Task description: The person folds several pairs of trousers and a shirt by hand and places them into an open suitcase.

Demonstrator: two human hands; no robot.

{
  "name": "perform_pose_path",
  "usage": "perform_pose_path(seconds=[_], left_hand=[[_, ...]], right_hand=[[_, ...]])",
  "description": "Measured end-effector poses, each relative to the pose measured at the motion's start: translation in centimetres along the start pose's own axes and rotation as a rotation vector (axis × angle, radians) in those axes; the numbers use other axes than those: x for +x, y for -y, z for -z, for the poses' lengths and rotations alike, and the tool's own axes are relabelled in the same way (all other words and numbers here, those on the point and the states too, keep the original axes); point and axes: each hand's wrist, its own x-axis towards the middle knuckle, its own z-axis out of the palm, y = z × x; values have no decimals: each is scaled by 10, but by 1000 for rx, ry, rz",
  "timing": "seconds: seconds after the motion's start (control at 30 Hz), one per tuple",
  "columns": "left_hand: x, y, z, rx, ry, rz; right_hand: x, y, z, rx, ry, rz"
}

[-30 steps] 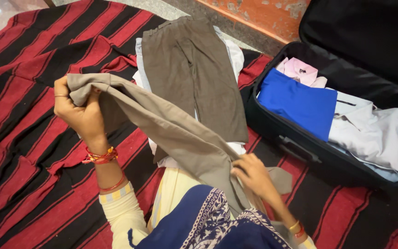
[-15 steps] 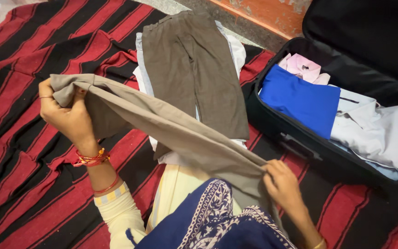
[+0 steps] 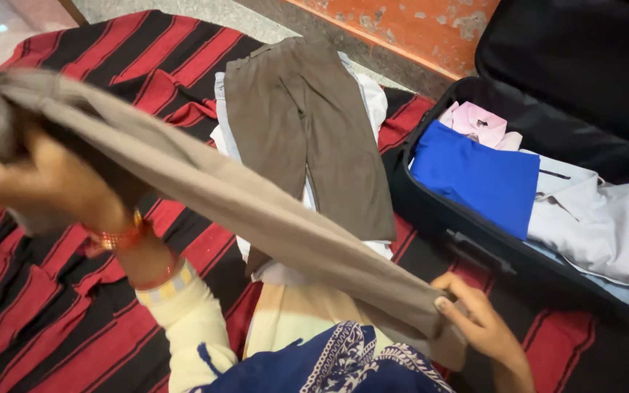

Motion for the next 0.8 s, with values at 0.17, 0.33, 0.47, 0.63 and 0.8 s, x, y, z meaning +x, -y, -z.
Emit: perform_pose_path(seconds=[0.17,0.33,0.47,0.63,0.8], left_hand=[[-19,112,-160,-144,192,36],[-62,179,-295,-201,462,77],[-155,163,-305,-224,585,-61],[-324,88,-223,-344,1064,281],[-365,27,-149,-401,1136,453]], right_hand=[[36,-8,13,208,-104,163],[135,-49,-13,413,-361,146],[181,-124,-40,284,-348,-27],[146,-191,-72,234,-282,-94],[105,-182,-77,272,-260,-218]])
